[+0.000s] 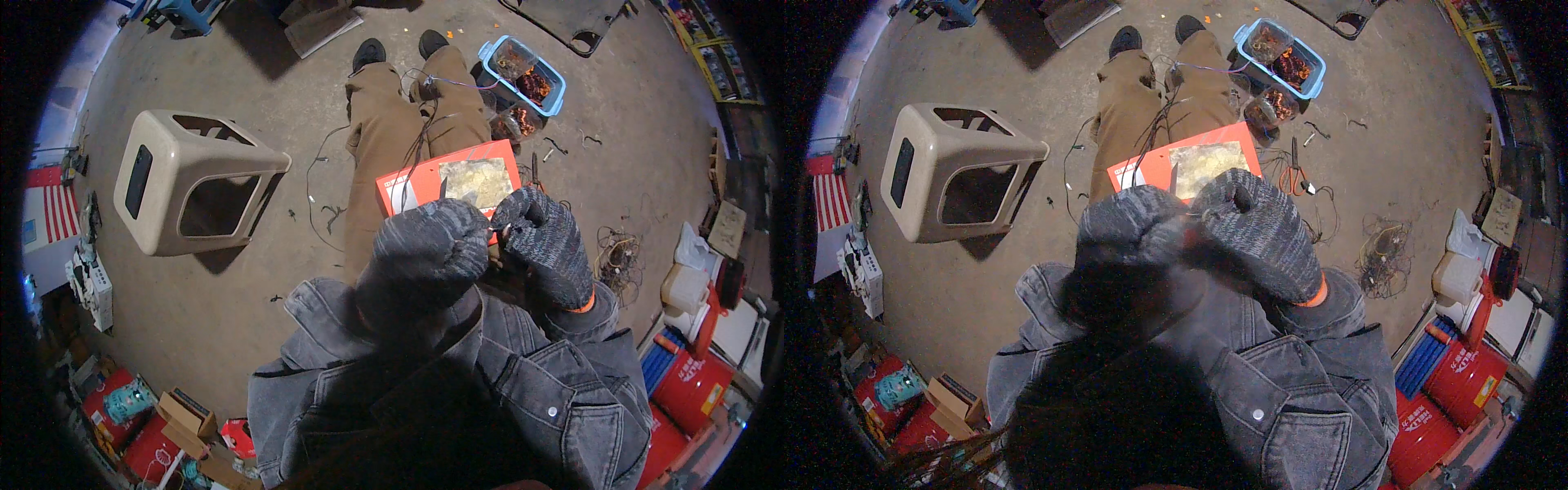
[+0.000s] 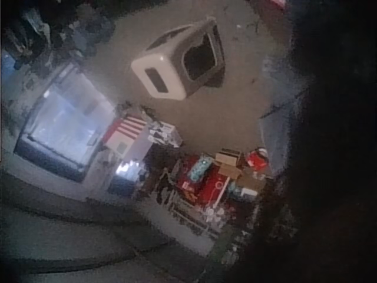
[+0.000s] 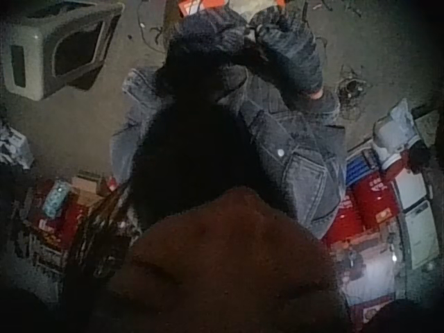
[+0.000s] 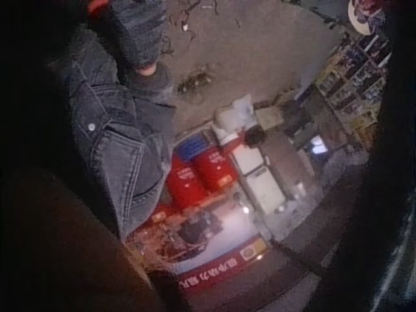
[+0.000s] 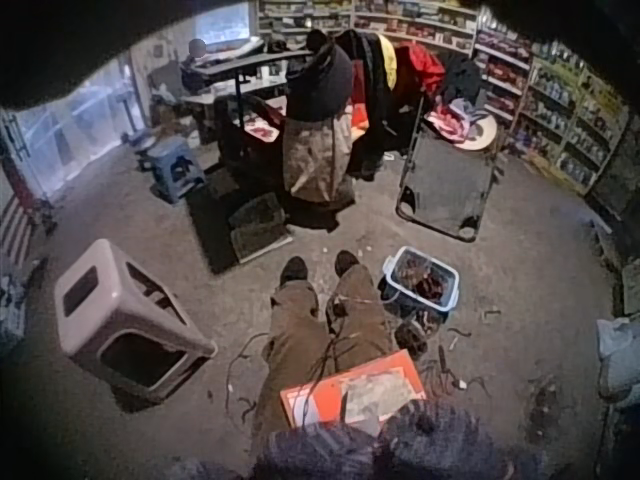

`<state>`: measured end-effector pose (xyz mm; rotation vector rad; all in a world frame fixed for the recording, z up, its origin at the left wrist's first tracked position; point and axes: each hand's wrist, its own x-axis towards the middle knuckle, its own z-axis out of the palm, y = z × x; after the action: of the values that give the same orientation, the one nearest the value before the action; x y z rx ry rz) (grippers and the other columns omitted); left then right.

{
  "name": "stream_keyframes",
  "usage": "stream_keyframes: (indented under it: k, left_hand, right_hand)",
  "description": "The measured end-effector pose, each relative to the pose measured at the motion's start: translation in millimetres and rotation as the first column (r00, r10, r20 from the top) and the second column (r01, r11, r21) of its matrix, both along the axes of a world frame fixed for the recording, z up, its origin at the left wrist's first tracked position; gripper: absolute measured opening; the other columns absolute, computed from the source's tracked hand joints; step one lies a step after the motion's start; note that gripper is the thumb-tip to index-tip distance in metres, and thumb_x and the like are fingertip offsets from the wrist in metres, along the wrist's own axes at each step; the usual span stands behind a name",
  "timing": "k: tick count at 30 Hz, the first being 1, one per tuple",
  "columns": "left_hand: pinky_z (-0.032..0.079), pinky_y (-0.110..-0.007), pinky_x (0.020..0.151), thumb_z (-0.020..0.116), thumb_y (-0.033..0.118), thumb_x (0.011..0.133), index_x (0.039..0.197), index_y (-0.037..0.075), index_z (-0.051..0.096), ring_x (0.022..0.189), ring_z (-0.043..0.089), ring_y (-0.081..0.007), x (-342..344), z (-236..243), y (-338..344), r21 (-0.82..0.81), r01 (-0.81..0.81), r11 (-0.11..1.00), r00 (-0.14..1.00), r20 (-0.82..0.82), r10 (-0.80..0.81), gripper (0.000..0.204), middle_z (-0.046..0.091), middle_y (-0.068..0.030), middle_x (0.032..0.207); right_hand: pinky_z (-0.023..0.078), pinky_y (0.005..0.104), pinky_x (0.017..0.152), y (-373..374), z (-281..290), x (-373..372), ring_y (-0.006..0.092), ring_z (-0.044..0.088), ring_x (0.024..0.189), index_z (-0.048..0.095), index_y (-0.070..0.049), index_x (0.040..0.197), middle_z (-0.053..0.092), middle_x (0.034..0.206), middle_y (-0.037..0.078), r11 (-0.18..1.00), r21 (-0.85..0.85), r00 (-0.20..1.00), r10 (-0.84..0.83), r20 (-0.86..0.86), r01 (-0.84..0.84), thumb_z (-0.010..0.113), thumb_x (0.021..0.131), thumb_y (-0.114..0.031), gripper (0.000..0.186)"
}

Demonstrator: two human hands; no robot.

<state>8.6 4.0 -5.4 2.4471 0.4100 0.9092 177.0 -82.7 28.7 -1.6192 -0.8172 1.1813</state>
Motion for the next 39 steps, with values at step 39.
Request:
stream_keyframes:
  k: [39]
  left_hand:
    - [0.049,-0.044,0.056,0.063,0.045,0.077,0.076,0.016,0.072,0.066,0.065,-0.0279,27,-27,-28,-0.256,-0.569,0.781,0.495,-0.865,0.078,0.031,0.067,-0.0072,0.076]
  right_hand:
    - [0.047,0.0297,0.077,-11,-7,14,0.0141,0.058,0.084,0.066,-0.002,0.091,0.062,0.089,0.004,0.985,0.101,0.987,0.148,-0.058,-0.142,0.073,0.079,-0.012,0.017]
